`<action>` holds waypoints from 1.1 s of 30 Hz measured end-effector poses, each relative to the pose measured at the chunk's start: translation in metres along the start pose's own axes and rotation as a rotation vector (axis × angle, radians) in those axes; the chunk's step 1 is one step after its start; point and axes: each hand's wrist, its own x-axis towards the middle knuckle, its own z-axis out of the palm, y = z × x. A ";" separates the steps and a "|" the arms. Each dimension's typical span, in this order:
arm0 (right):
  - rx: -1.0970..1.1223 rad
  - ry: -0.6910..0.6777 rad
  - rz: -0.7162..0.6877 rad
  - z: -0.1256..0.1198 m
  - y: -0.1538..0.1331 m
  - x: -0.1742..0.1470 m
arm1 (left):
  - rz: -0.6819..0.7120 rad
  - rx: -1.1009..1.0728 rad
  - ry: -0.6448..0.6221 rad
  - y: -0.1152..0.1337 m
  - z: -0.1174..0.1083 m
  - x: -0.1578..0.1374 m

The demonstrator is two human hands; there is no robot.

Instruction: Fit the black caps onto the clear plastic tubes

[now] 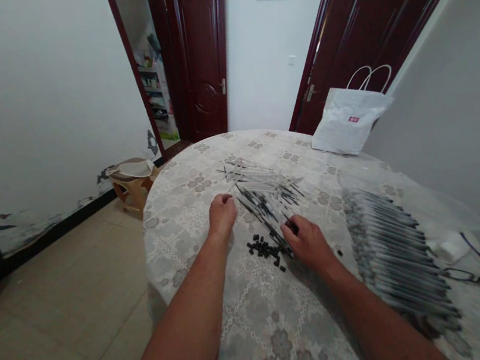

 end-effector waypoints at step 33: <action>-0.022 0.031 -0.075 0.008 0.005 -0.002 | 0.043 0.110 -0.433 0.017 -0.001 -0.021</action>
